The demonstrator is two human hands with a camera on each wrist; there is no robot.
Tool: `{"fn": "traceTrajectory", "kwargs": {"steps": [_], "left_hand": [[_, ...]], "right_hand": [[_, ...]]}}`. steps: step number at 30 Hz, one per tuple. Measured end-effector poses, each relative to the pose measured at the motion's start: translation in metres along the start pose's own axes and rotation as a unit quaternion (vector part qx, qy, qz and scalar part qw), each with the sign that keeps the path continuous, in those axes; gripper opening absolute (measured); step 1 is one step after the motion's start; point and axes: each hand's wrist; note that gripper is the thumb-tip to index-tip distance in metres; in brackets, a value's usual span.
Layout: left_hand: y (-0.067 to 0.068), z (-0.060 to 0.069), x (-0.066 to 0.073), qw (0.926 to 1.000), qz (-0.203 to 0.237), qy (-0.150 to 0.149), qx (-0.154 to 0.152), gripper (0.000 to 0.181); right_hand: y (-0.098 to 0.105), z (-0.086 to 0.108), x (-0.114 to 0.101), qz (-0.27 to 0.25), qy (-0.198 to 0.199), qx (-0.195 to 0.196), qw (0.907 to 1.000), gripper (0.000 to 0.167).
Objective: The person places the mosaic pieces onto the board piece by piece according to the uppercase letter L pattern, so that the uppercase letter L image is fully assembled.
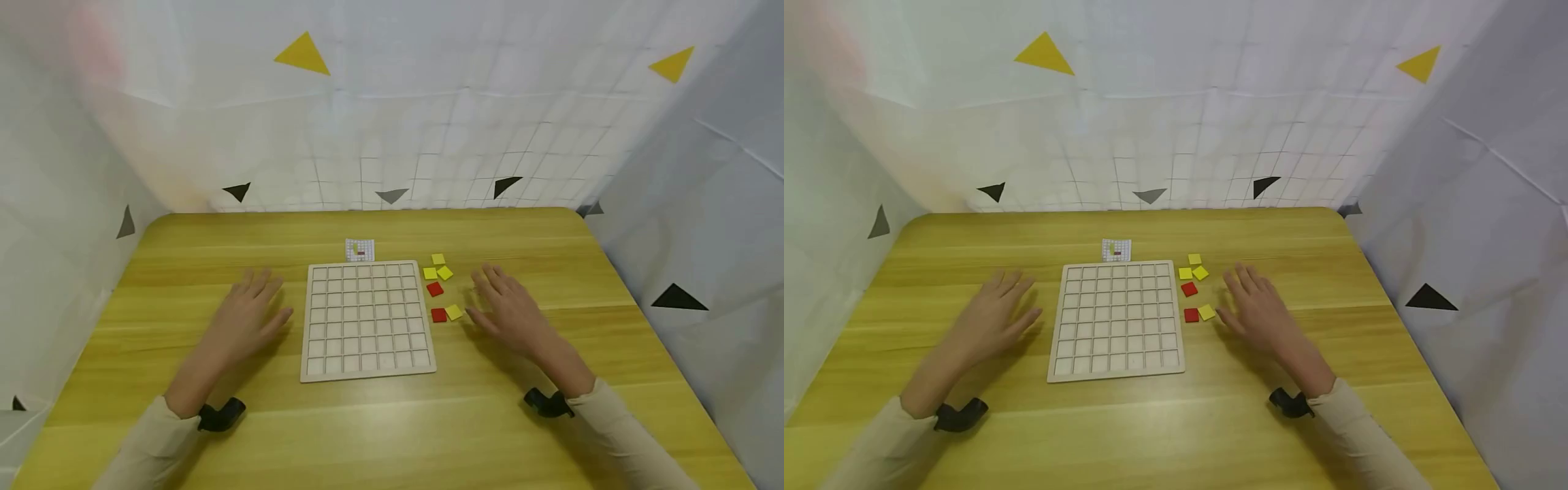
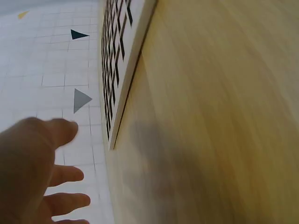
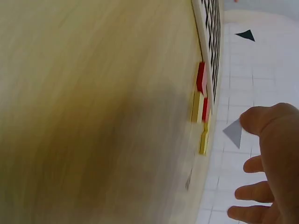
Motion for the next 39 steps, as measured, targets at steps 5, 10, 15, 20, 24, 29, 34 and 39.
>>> {"fn": "traceTrajectory", "kwargs": {"steps": [5, 10, 15, 20, 24, 29, 34, 39], "left_hand": [[-0.008, -0.012, 0.005, 0.9968, 0.073, 0.028, 0.012, 0.057], [-0.014, -0.021, 0.007, 0.9809, 0.168, 0.097, 0.011, 0.055], [-0.019, -0.025, 0.007, 0.9595, 0.246, 0.137, 0.000, 0.054], [-0.024, -0.027, 0.008, 0.9432, 0.294, 0.155, -0.006, 0.053], [-0.029, -0.029, 0.013, 0.9257, 0.338, 0.169, -0.007, 0.054], [-0.031, -0.032, 0.022, 0.9128, 0.363, 0.187, -0.011, 0.055], [-0.032, -0.035, 0.026, 0.9051, 0.373, 0.204, -0.009, 0.054], [-0.033, -0.036, 0.028, 0.9087, 0.364, 0.205, -0.004, 0.049]], "right_hand": [[-0.004, -0.002, -0.008, -0.057, 0.011, 0.038, 0.9976, 0.061], [-0.009, -0.005, -0.012, -0.094, 0.031, 0.055, 0.9936, 0.050], [-0.012, -0.007, -0.014, -0.135, 0.023, 0.042, 0.9897, 0.048], [-0.014, -0.008, -0.016, -0.169, 0.012, 0.025, 0.9852, 0.047], [-0.017, -0.009, -0.018, -0.177, 0.008, 0.018, 0.9840, 0.047], [-0.019, -0.009, -0.020, -0.181, 0.011, 0.012, 0.9834, 0.046], [-0.021, -0.010, -0.022, -0.175, 0.010, 0.008, 0.9845, 0.046], [-0.023, -0.011, -0.022, -0.167, 0.013, 0.005, 0.9859, 0.042]]}}
Point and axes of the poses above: each hand's wrist, its own z-axis away from the middle knuckle, its own y-axis out of the back of the hand, x = y × z, and after that the axes turned 2 degrees about z, right-handed
